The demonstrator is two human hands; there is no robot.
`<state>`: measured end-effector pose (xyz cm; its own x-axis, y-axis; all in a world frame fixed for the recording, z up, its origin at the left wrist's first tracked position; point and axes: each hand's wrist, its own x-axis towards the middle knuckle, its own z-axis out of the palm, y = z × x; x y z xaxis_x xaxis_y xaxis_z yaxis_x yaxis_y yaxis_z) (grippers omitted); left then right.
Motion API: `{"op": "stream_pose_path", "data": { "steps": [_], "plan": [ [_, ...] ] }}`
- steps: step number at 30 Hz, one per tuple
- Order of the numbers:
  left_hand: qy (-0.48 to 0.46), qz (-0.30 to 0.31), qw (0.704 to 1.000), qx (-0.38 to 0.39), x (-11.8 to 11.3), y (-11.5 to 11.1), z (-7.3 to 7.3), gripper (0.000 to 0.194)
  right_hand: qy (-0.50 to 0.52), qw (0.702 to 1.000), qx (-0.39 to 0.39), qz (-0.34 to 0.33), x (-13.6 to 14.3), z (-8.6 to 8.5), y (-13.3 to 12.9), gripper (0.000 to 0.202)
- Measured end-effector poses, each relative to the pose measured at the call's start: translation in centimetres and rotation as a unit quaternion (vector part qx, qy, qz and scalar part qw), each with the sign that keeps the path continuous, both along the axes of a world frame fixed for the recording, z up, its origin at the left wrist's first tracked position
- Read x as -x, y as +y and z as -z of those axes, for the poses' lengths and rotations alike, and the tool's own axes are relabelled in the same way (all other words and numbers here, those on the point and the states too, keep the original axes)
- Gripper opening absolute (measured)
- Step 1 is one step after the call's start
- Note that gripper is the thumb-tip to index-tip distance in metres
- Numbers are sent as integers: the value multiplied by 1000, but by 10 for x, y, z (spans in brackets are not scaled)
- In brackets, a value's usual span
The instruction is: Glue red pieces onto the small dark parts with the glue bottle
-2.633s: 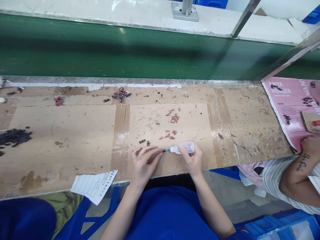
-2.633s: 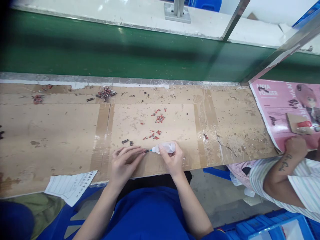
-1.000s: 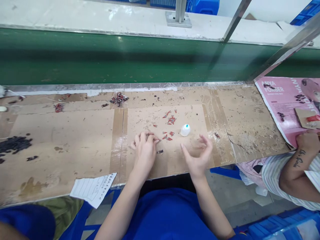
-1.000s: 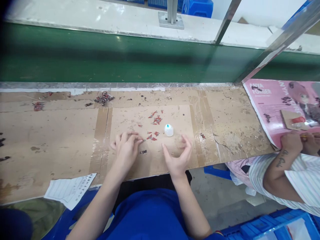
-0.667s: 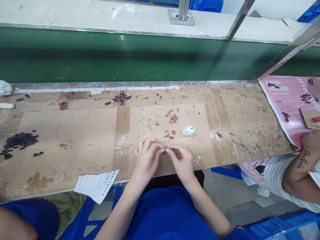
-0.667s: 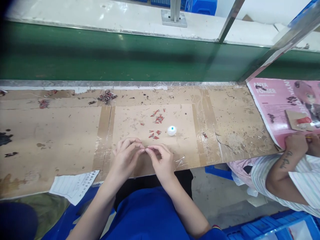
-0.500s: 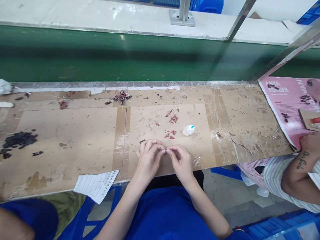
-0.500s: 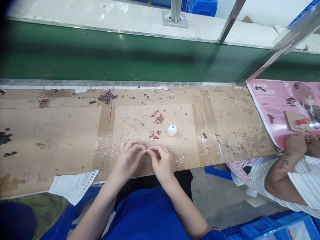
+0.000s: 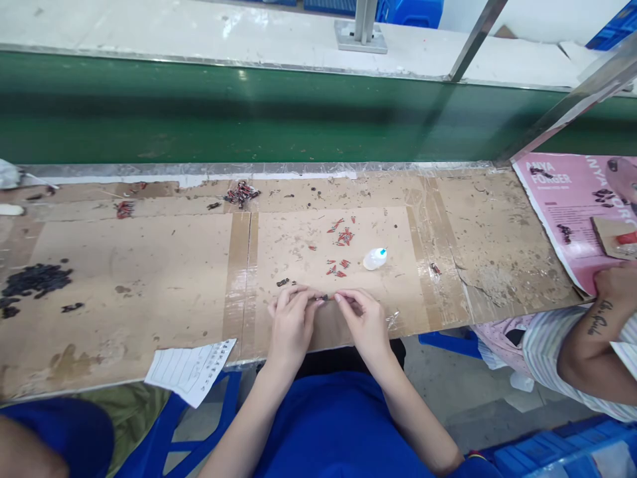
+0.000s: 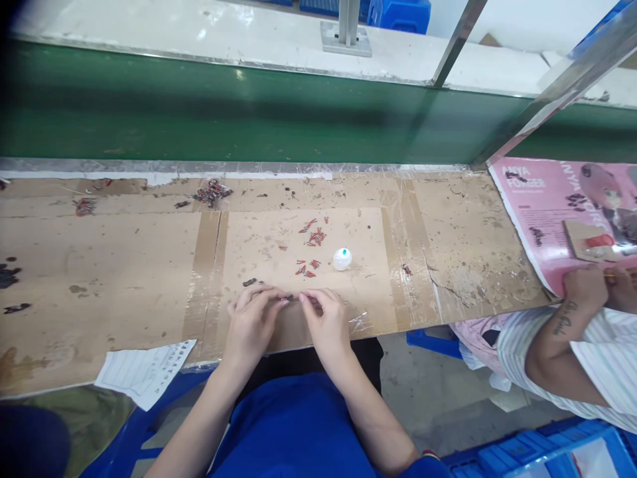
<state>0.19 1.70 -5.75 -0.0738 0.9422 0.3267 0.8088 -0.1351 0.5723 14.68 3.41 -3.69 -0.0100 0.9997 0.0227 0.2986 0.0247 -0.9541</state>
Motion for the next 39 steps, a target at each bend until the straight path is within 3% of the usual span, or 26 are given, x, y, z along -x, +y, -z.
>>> {"op": "stream_pose_path", "data": {
  "steps": [5, 9, 19, 24, 30, 34, 37, 39],
  "plan": [
    [-40, 6, 999, 7, 0, -2, -6, 15, 15, 1000, 2, -6, 1, -6, 0, 11],
    [-131, 16, 990, 49, 1, -2, -12, 15, 0, 1000, -17, -19, 1, -8, -1, 11],
    [-320, 13, 941, 111, -1, -1, -34, 14, -70, 983, -169, -14, 2, -16, -5, 12],
    [-358, 11, 923, 138, -3, -2, -35, 16, -106, 970, -219, -16, 1, -19, -5, 13],
    [-346, 6, 929, 132, -5, -4, -37, 17, -122, 958, -258, -14, 2, -20, -8, 15],
    [-320, 6, 940, 118, -5, -4, -39, 16, -60, 979, -193, -25, 1, -20, -8, 15],
    [-308, 14, 943, 122, -5, -5, -42, 15, 78, 995, -42, -42, -3, -18, -4, 10],
    [-305, 22, 944, 126, -5, -5, -45, 15, 172, 981, 66, -57, -7, -15, -1, 10]
  ]
}}
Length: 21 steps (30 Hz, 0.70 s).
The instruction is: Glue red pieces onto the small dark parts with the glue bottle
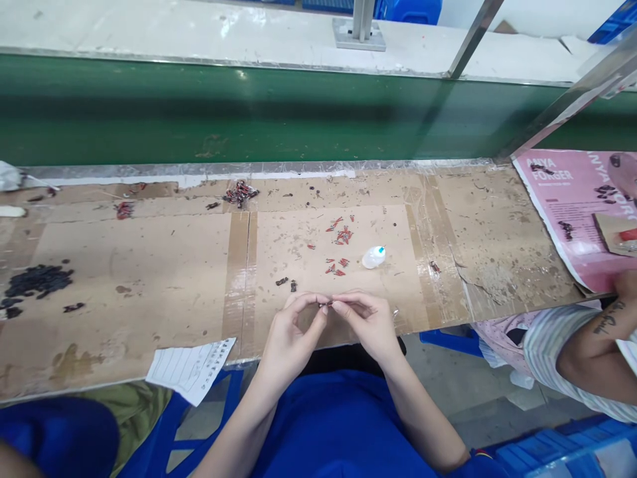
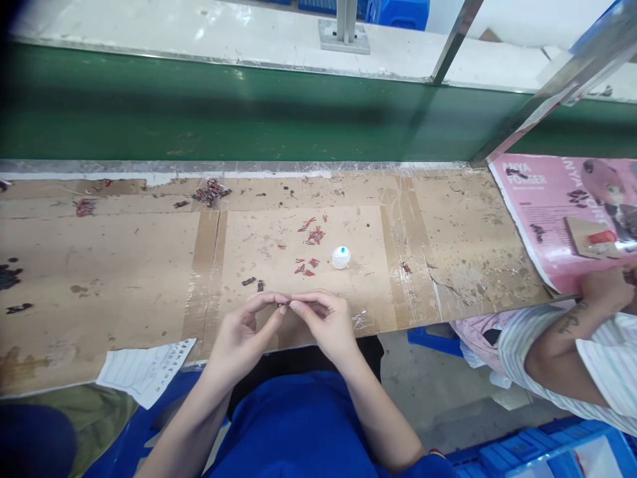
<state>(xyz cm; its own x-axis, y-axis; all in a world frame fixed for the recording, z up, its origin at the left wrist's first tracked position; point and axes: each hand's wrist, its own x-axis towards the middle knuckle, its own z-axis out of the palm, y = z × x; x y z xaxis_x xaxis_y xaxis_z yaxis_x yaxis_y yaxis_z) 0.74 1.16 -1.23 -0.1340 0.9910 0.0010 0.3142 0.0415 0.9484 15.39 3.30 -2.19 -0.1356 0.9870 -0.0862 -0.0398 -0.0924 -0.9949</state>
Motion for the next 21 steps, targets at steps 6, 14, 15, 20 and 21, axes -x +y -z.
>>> {"op": "stream_pose_path", "data": {
  "steps": [6, 14, 15, 20, 21],
  "plan": [
    [15, 13, 1000, -8, -3, -3, -7, 13, 76, 992, 95, -30, -6, 2, 4, 22],
    [67, 22, 997, -44, -8, 1, 5, 13, -109, 986, -122, -18, -7, -7, -3, 17],
    [77, 25, 995, -50, -10, 1, 7, 13, -118, 984, -135, -20, -8, -7, -3, 18],
    [112, 40, 991, -69, -20, -1, 15, 25, -143, 980, -142, 5, -26, -5, -1, 14],
    [113, 44, 990, -76, -19, 0, 15, 31, -159, 978, -135, 26, -35, -4, 0, 13]
  ]
}}
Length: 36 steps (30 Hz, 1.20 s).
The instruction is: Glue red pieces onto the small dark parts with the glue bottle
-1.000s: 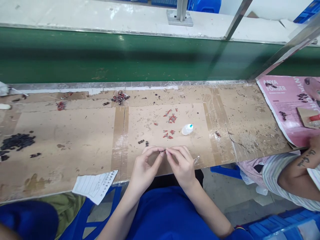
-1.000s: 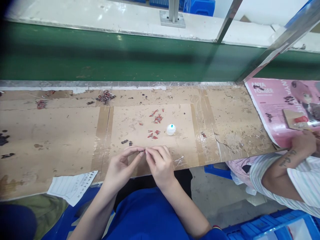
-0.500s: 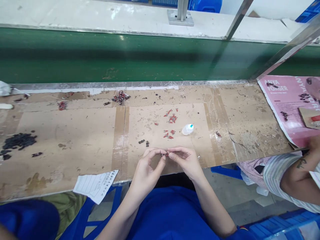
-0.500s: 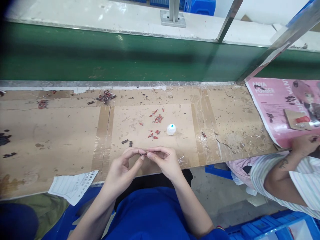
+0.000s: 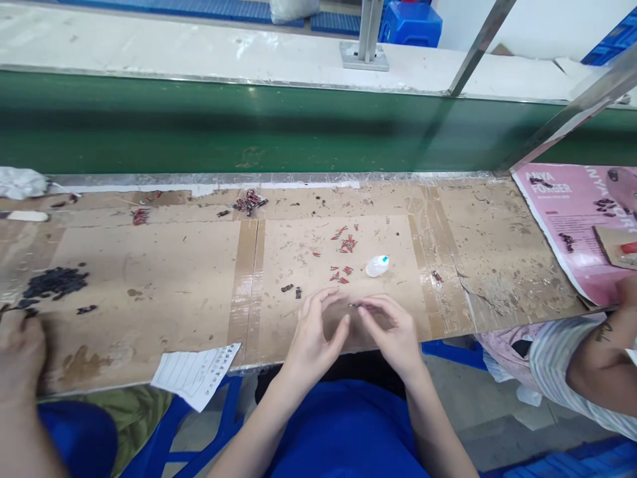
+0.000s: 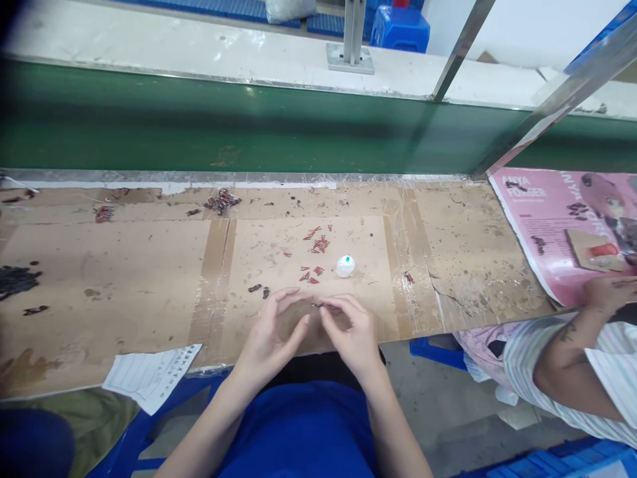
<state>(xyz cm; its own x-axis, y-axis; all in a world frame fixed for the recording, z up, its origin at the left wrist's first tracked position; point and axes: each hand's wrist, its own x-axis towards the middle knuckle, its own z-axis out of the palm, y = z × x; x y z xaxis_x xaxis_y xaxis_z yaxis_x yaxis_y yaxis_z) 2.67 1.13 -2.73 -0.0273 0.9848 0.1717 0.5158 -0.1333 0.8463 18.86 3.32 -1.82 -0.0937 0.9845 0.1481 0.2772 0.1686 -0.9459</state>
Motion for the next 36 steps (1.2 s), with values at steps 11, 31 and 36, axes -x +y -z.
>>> {"op": "stream_pose_path", "data": {
  "steps": [11, 31, 36],
  "plan": [
    [229, -166, 958, -44, 53, 21, 12, 15, -293, 900, -132, 296, -77, 13, 26, 37],
    [21, -9, 1000, 4, 34, 22, 23, 24, 213, 968, 100, 89, 4, 23, 30, 38],
    [54, -81, 995, -22, 32, 14, 38, 17, 299, 935, 151, 115, 7, 23, 31, 36]
  ]
}}
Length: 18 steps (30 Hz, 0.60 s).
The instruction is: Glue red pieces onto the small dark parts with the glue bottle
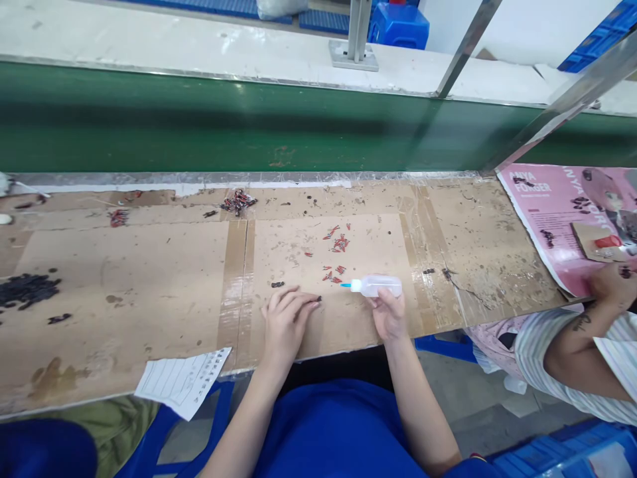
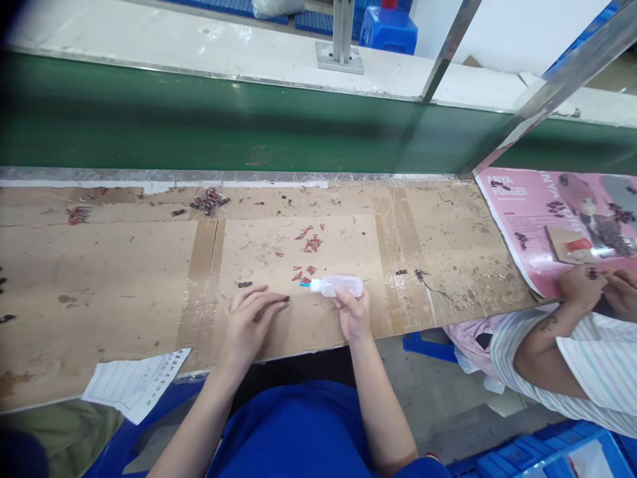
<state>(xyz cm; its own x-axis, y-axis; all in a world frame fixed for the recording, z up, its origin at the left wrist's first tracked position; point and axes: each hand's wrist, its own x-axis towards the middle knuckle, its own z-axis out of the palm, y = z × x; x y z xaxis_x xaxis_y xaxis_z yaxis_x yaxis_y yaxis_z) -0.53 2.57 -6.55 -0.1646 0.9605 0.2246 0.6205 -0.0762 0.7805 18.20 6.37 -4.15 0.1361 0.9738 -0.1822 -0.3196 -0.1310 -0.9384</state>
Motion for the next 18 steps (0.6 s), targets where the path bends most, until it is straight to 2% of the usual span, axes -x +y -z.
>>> {"op": "stream_pose_path", "data": {
  "steps": [5, 11, 18],
  "plan": [
    [15, -9, 1000, -10, 4, -4, 0, 14, -57, 998, 12, 23, 7, 0, 0, 32],
    [13, -3, 1000, 15, 5, -5, -5, 15, -169, 985, -11, -17, 19, -6, -6, 24],
    [0, -13, 1000, 11, 4, -6, -3, 13, -195, 980, -15, -39, 20, -4, -6, 23]
  ]
}}
